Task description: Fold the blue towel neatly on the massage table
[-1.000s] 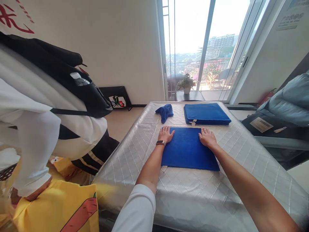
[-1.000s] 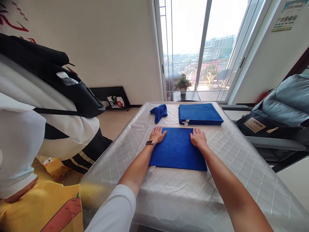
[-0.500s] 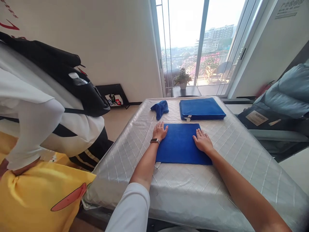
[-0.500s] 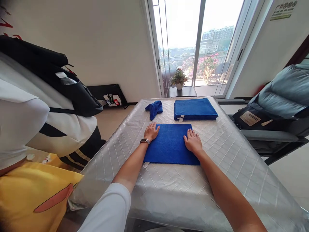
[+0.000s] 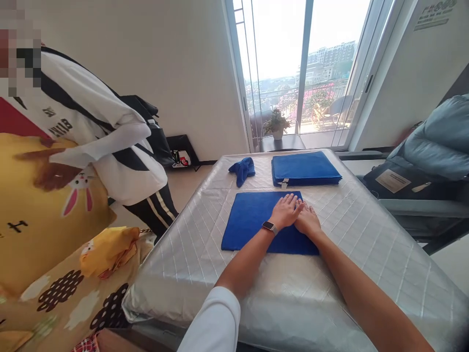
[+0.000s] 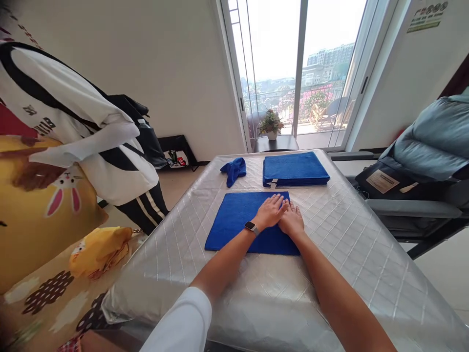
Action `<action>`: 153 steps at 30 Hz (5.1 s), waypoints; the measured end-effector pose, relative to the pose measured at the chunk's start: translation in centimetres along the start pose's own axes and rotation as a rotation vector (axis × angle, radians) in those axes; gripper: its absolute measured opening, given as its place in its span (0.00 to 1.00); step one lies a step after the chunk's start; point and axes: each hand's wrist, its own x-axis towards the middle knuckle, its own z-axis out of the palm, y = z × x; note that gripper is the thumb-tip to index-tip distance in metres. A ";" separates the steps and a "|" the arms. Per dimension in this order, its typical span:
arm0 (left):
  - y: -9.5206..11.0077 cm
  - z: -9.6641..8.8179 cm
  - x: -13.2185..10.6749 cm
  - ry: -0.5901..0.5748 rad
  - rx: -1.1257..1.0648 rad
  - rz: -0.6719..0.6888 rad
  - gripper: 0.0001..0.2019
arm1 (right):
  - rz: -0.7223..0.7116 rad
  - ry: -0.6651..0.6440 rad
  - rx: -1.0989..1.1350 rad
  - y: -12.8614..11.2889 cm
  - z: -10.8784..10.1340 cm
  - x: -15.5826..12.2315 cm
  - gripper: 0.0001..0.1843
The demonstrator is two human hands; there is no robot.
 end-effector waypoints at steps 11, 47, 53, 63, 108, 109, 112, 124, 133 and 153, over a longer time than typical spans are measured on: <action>-1.6 0.5 -3.1 -0.139 0.056 -0.072 0.34 | 0.012 0.025 -0.011 -0.3 -0.2 -0.1 0.36; -14.8 -3.9 -13.1 -0.055 0.111 -0.467 0.42 | 0.022 0.016 -0.066 -0.5 0.2 -5.2 0.37; -13.2 -4.7 -13.5 -0.017 0.158 -0.395 0.40 | 0.032 0.013 -0.052 -0.6 0.1 -5.4 0.37; -1.1 -4.1 -10.4 0.019 0.061 0.217 0.34 | 0.013 0.022 -0.017 -0.7 0.2 -5.9 0.36; -10.4 -5.4 -20.4 -0.150 0.126 -0.281 0.37 | 0.021 0.023 -0.058 -0.5 1.1 -14.9 0.36; -10.3 -5.5 -20.4 -0.151 0.145 -0.292 0.37 | 0.024 0.018 -0.055 -0.6 1.1 -14.9 0.36; -9.4 -6.0 -19.9 -0.157 0.175 -0.291 0.38 | 0.029 0.014 -0.038 -0.7 0.9 -14.8 0.36; 4.7 -1.9 -10.5 -0.109 0.051 0.250 0.36 | 0.007 0.021 -0.068 -1.2 -0.2 -15.3 0.34; 0.5 -2.9 -14.6 -0.176 0.001 0.142 0.38 | 0.025 -0.011 -0.023 -1.2 -0.6 -15.4 0.35; -9.2 -5.7 -23.2 -0.166 0.094 -0.240 0.36 | 0.019 -0.052 -0.104 -0.5 -0.4 -15.2 0.37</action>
